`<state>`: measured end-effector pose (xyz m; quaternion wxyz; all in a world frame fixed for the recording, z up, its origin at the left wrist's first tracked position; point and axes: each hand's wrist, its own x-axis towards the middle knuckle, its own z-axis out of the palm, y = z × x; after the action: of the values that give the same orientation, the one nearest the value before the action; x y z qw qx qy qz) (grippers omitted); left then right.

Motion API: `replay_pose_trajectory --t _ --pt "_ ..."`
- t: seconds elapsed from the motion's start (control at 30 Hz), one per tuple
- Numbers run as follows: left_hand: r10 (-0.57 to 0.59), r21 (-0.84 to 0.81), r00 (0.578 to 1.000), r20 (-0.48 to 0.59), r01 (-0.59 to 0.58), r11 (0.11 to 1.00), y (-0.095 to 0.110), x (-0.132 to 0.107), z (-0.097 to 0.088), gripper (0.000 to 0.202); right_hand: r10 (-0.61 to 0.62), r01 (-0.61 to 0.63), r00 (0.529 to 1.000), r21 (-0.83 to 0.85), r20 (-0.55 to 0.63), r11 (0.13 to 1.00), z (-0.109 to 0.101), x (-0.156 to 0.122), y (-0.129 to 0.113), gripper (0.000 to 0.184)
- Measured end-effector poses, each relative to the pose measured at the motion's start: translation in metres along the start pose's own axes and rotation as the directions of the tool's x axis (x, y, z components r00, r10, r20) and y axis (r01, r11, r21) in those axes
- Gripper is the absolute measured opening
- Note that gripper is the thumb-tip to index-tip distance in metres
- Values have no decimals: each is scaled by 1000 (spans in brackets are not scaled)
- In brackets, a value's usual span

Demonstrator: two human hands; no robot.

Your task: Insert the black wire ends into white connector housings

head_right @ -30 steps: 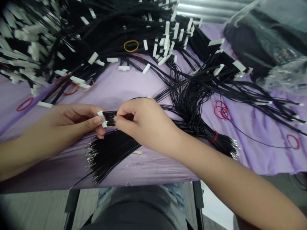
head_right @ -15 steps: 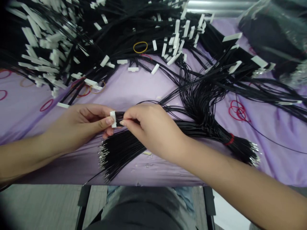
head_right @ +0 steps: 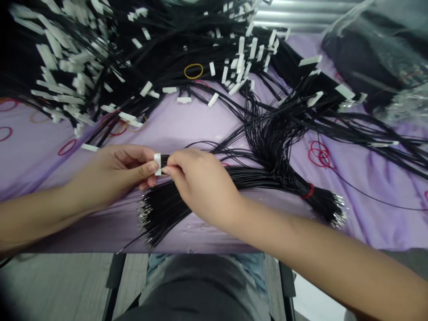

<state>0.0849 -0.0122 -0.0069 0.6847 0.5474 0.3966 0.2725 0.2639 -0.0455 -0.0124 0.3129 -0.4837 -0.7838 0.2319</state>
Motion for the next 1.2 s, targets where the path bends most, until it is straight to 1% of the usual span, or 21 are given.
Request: replay_pose_trajectory --t 0.1,0.17,0.2,0.23,0.27,0.33,0.37,0.4,0.47,0.5,0.53,0.57,0.63,0.73,0.8,0.87,0.93,1.07,1.13,1.2 --pt "15 -6 1000 -3 -15 1000 0 0 0 24 11 -11 999 6 -38 1000 3 0 0 16" --pt "28 -13 999 16 -28 1000 -1 0 -1 24 3 -2 1000 12 -15 1000 0 1 0 17" --pt "36 -21 999 27 -35 999 -2 1 -2 23 -16 16 1000 -18 -2 1000 -3 1 -1 16" --pt "46 -31 998 30 -45 999 -3 2 -3 22 -52 51 999 -81 -8 995 -7 1 -1 13" --pt "56 -44 998 19 -55 998 -4 3 -4 20 -110 101 993 -173 -43 980 -11 0 -2 11" --pt "70 -98 997 -38 -74 992 -5 6 -7 17 -266 201 954 -364 -137 909 -17 -1 -4 14" --pt "68 -137 995 -67 -77 988 -6 8 -7 16 -329 249 935 -415 -134 875 -19 -2 -4 16" --pt "60 -179 994 -92 -75 981 -6 9 -8 16 -360 292 929 -431 -84 854 -20 -3 -3 17" --pt "41 -251 993 -112 -69 966 -6 10 -8 16 -344 361 932 -379 115 852 -19 -3 0 17" --pt "42 -271 993 -113 -71 960 -6 11 -8 16 -317 378 921 -330 224 865 -17 -2 2 17" --pt "45 -279 992 -114 -75 957 -6 11 -7 16 -294 381 906 -282 304 881 -15 -2 4 17" --pt "47 -283 992 -119 -79 956 -5 11 -7 16 -279 372 895 -238 349 897 -14 -1 6 17" --pt "48 -288 992 -115 -79 954 -5 11 -7 19 -275 364 877 -172 394 915 -12 0 8 18" --pt "40 -309 993 -112 -73 948 -5 11 -8 18 -303 397 869 -186 390 899 -12 1 6 17" --pt "35 -309 994 -105 -66 949 -5 11 -8 17 -307 383 882 -164 359 909 -14 1 3 17" --pt "20 -289 994 -107 -50 956 -3 10 -7 17 -265 305 919 -100 290 947 -18 1 1 15" --pt "-4 -255 992 -124 -28 966 -1 9 -6 16 -232 238 946 1 227 971 -23 3 -1 14" --pt "-33 -213 986 -161 -3 977 4 7 -2 15 -231 194 959 216 165 957 -31 6 -1 16" --pt "-42 -215 985 -167 5 976 4 7 -1 13 -194 145 968 276 161 950 -33 6 -1 14" --pt "-52 -219 984 -172 13 976 4 7 -1 10 -150 88 972 311 181 946 -34 6 -3 13"
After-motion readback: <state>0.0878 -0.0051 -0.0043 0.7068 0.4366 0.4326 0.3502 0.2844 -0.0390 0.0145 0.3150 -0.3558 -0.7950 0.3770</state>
